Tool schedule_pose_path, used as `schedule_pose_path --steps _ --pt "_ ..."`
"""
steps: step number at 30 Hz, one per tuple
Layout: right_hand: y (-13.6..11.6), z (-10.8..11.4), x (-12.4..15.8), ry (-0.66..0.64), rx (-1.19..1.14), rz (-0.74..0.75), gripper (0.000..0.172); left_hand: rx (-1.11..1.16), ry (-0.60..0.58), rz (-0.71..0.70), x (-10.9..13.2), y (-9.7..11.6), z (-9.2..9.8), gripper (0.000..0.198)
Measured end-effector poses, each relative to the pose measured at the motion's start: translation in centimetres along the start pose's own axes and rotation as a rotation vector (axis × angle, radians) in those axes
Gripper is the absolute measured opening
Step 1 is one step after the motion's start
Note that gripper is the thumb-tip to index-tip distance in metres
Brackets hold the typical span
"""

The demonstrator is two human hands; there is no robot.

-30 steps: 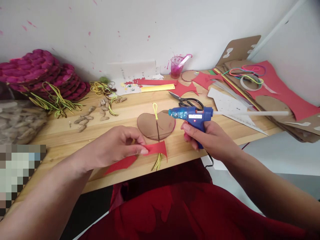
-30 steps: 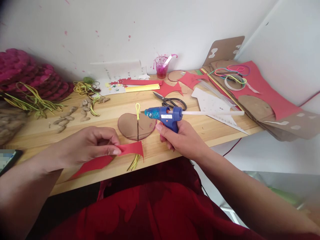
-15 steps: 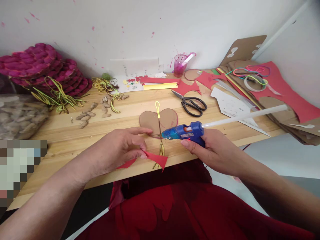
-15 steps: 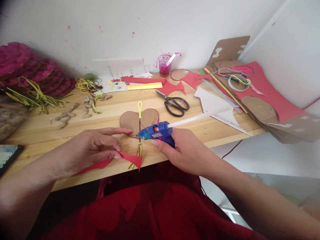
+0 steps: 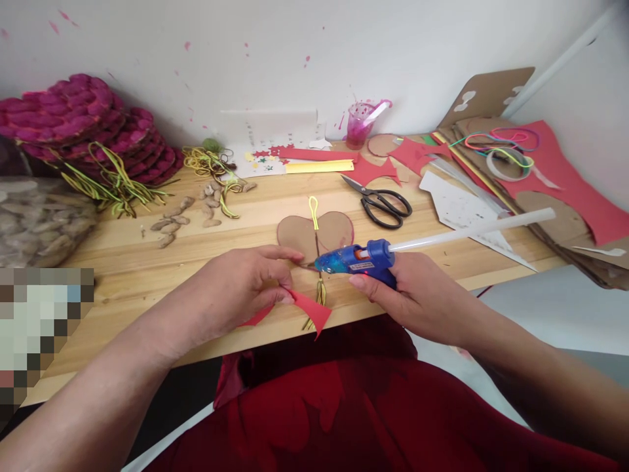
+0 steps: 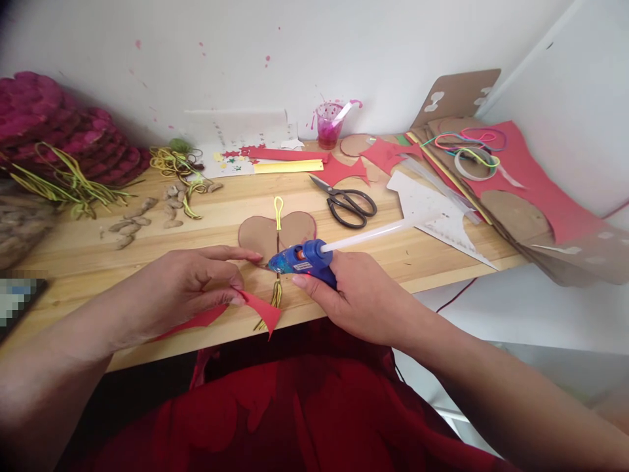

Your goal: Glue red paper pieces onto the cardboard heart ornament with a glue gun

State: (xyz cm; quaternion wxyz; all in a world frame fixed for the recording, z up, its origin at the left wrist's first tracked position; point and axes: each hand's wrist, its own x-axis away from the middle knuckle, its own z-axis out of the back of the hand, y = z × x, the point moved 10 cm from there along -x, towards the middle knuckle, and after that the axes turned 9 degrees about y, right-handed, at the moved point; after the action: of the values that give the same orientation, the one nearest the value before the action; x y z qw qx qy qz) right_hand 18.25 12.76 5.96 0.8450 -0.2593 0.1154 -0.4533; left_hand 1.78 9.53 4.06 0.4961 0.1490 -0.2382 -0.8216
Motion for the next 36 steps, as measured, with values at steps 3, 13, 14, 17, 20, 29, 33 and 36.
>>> schedule_pose_path --steps 3,13,14,17,20,29,33,36 --pt "0.1 0.0 0.0 -0.002 -0.005 -0.012 0.043 -0.028 -0.002 0.012 0.0 -0.1 0.0 0.02" --pt "0.4 0.4 0.5 -0.01 0.034 -0.05 0.046 -0.053 -0.013 0.029 -0.4 0.2 0.2 0.022" --pt "0.5 0.5 0.5 -0.01 0.034 -0.056 0.046 -0.052 -0.012 0.03 -0.4 0.2 0.2 0.022" --pt "0.7 0.6 0.6 -0.007 0.035 -0.069 0.045 -0.048 -0.01 0.041 -0.3 0.2 0.2 0.022" --pt "0.8 0.6 0.7 -0.022 0.044 -0.081 0.046 -0.042 -0.004 0.038 -0.3 0.4 0.3 0.023" --pt "1.1 0.5 0.9 -0.057 0.089 -0.113 0.05 -0.046 0.005 0.03 -0.2 0.2 0.1 0.022" --pt "0.9 1.2 0.8 -0.024 0.067 -0.103 0.048 -0.043 -0.003 0.036 -0.3 0.3 0.1 0.023" --pt "0.4 1.3 0.7 -0.008 0.004 -0.072 0.044 -0.048 0.001 0.032 -0.3 0.3 0.1 0.023"
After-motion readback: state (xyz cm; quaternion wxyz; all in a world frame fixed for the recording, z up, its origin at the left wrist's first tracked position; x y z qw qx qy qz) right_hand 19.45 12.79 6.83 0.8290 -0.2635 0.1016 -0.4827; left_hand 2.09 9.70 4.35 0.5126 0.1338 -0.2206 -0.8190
